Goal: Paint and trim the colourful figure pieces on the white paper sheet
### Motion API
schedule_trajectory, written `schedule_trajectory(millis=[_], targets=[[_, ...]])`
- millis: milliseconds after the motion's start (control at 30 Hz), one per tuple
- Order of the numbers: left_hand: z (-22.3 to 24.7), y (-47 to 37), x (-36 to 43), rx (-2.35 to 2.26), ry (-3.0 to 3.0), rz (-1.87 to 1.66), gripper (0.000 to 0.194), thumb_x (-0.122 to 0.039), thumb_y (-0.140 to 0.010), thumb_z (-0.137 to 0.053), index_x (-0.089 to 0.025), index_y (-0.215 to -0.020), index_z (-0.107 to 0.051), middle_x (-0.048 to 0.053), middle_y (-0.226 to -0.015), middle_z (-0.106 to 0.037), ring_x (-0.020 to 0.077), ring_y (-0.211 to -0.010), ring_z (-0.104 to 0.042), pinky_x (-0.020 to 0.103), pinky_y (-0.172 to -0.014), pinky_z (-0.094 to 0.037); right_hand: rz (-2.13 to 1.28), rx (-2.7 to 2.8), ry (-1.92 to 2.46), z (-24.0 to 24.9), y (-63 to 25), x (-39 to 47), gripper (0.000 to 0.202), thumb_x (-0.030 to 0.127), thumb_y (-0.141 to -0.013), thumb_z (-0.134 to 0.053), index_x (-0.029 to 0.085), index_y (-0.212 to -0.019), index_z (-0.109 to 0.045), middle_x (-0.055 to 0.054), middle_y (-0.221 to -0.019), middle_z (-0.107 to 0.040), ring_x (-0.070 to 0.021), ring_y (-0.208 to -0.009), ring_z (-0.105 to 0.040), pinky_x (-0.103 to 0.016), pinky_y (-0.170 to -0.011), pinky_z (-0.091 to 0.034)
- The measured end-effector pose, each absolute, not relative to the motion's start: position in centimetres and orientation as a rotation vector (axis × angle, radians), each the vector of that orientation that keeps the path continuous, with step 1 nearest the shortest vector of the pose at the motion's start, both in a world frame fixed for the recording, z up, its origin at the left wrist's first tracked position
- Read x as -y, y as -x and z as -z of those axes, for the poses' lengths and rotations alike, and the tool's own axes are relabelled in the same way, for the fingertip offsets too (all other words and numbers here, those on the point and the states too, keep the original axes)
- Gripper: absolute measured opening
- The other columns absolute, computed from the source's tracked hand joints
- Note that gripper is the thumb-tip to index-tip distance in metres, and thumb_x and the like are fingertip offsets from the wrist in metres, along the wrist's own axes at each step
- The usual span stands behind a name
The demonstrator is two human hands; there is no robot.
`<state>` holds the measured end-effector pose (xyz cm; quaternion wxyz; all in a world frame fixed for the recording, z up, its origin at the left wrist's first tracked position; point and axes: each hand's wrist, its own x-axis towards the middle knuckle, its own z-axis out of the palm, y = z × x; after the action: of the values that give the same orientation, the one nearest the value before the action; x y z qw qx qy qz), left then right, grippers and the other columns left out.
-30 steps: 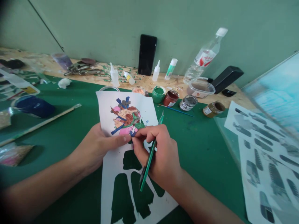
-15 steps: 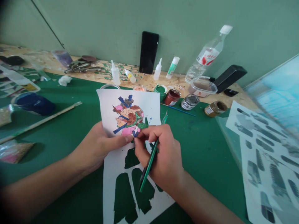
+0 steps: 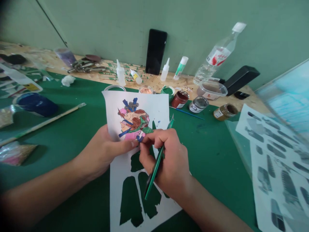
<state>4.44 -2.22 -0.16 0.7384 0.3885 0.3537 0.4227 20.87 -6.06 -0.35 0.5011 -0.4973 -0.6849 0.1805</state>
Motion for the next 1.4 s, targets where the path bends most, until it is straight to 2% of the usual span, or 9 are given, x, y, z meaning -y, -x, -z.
schedule_trajectory(millis=[500,833,1033,1133,1233,1300,1333,1400], targets=[[-0.3,-4.5,2.2,-0.785,-0.861,-0.886,0.045,-0.015,-0.065,-0.082,-0.016,-0.108,-0.07,0.006,-0.099,-0.075,0.0245,-0.092,-0.07,0.032,-0.079,-0.055,-0.631,1.585,1.192,0.3,-20.9,6.3,0.036,0.006,-0.079,-0.065,0.027,-0.088,-0.037,0.001,-0.087,-0.063,-0.0173,-0.08,-0.067,-0.034,-0.069,-0.056],[0.0,-4.3,2.3,-0.763,-0.784,-0.852,0.044,-0.016,-0.069,-0.082,-0.016,-0.111,-0.069,0.006,-0.099,-0.075,0.0217,-0.086,-0.07,0.03,-0.076,-0.056,-0.754,1.514,1.15,0.1,-20.9,6.3,0.035,0.006,-0.081,-0.067,0.027,-0.09,-0.04,0.001,-0.089,-0.062,-0.0164,-0.083,-0.066,-0.031,-0.071,-0.059],[0.0,-4.3,2.3,-0.748,-0.839,-0.867,0.05,-0.024,-0.074,-0.081,-0.016,-0.119,-0.061,0.01,-0.106,-0.073,0.0253,-0.088,-0.072,0.038,-0.08,-0.059,-1.113,1.293,1.158,-0.5,-21.3,5.8,0.03,0.013,-0.086,-0.067,0.026,-0.089,-0.04,0.003,-0.081,-0.063,-0.0131,-0.066,-0.065,-0.025,-0.057,-0.057],[0.2,-4.3,2.3,-0.9,-1.048,-1.004,0.063,-0.028,-0.075,-0.082,-0.021,-0.128,-0.049,0.009,-0.117,-0.068,0.0266,-0.099,-0.069,0.038,-0.084,-0.057,-1.242,1.225,1.072,-0.3,-21.8,5.5,0.028,0.017,-0.089,-0.065,0.026,-0.092,-0.04,0.003,-0.083,-0.062,-0.0134,-0.067,-0.064,-0.026,-0.059,-0.057],[-0.2,-3.6,2.6,-1.176,-1.483,-1.354,0.068,-0.031,-0.073,-0.082,-0.024,-0.128,-0.043,0.008,-0.127,-0.057,0.0266,-0.11,-0.061,0.036,-0.087,-0.052,-1.301,1.178,1.025,0.0,-22.0,5.4,0.025,0.018,-0.092,-0.063,0.026,-0.093,-0.039,0.003,-0.086,-0.061,-0.014,-0.072,-0.065,-0.028,-0.063,-0.056],[-0.9,-2.8,2.9,-1.349,-1.869,-1.578,0.059,-0.032,-0.071,-0.082,-0.024,-0.119,-0.05,0.006,-0.12,-0.055,0.0257,-0.104,-0.058,0.036,-0.082,-0.05,-1.306,1.15,1.034,0.1,-21.8,5.4,0.024,0.019,-0.094,-0.062,0.026,-0.094,-0.039,0.002,-0.087,-0.062,-0.0152,-0.077,-0.067,-0.028,-0.064,-0.056],[-1.4,-2.4,3.1,-1.42,-2.089,-1.607,0.047,-0.03,-0.071,-0.081,-0.025,-0.109,-0.055,0.005,-0.108,-0.057,0.0238,-0.096,-0.058,0.036,-0.077,-0.049,-1.302,1.138,1.035,0.0,-21.8,5.5,0.024,0.019,-0.094,-0.061,0.026,-0.094,-0.038,0.002,-0.087,-0.062,-0.0158,-0.079,-0.068,-0.028,-0.064,-0.057],[-2.1,-1.9,3.3,-1.407,-2.492,-1.348,0.027,-0.025,-0.077,-0.076,-0.026,-0.1,-0.061,0.003,-0.092,-0.058,0.0207,-0.086,-0.057,0.036,-0.075,-0.046,-1.301,1.123,1.035,-0.1,-21.6,5.5,0.025,0.018,-0.095,-0.061,0.026,-0.094,-0.038,0.002,-0.087,-0.063,-0.0163,-0.082,-0.069,-0.028,-0.064,-0.058]])
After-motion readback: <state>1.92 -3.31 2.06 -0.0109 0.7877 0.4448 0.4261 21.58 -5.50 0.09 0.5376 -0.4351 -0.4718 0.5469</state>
